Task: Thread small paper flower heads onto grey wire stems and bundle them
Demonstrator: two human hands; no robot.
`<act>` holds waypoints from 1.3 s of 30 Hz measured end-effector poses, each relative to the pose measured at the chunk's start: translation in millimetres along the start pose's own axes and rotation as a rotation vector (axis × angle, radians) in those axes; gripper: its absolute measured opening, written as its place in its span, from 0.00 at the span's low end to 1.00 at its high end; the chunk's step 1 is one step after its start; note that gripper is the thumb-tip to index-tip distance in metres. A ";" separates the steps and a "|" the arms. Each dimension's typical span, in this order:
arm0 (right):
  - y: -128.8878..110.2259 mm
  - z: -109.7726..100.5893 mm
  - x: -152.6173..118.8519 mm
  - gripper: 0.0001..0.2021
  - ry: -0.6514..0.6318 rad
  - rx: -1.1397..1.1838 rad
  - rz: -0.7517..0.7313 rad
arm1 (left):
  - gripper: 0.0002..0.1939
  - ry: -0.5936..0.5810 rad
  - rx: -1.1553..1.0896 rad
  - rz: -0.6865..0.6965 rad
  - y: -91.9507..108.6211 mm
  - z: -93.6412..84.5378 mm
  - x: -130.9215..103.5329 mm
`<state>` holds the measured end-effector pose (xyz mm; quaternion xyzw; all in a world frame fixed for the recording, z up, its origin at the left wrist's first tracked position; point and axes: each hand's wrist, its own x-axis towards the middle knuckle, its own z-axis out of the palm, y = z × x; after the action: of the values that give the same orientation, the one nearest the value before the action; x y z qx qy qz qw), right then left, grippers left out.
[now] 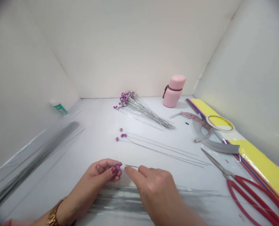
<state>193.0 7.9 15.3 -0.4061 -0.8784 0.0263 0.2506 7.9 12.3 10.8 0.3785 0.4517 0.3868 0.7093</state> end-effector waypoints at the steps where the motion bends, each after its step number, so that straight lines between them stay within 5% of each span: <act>1: -0.4 1.2 -0.5 0.14 -0.010 0.005 0.012 | 0.07 0.002 0.039 0.012 -0.2 0.2 -0.2; 8: -3.1 6.7 -4.2 0.09 -0.196 0.034 0.050 | 0.08 -0.005 0.264 0.047 -5.7 -1.5 -2.5; 20: -1.8 18.5 -2.4 0.08 -0.197 0.099 0.065 | 0.09 -0.048 0.283 0.045 -5.8 -0.6 2.4; 27: 25.2 7.5 11.6 0.09 -0.153 -0.002 0.286 | 0.13 0.328 0.201 0.213 -0.4 -25.6 20.1; 31: 43.6 13.0 11.6 0.09 -0.081 -0.049 0.337 | 0.23 0.311 0.197 0.302 0.3 -33.7 24.0; 36: 60.5 14.5 8.4 0.21 -0.018 -0.132 0.359 | 0.21 0.332 0.350 0.328 -4.9 -35.5 23.1; 39: 64.2 11.9 7.1 0.10 -0.029 -0.177 0.365 | 0.20 0.348 0.395 0.336 -7.6 -38.3 24.6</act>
<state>228.6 57.8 -8.3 -0.5787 -0.7925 0.0000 0.1924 -19.1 38.2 -16.1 0.5066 0.5639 0.4621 0.4603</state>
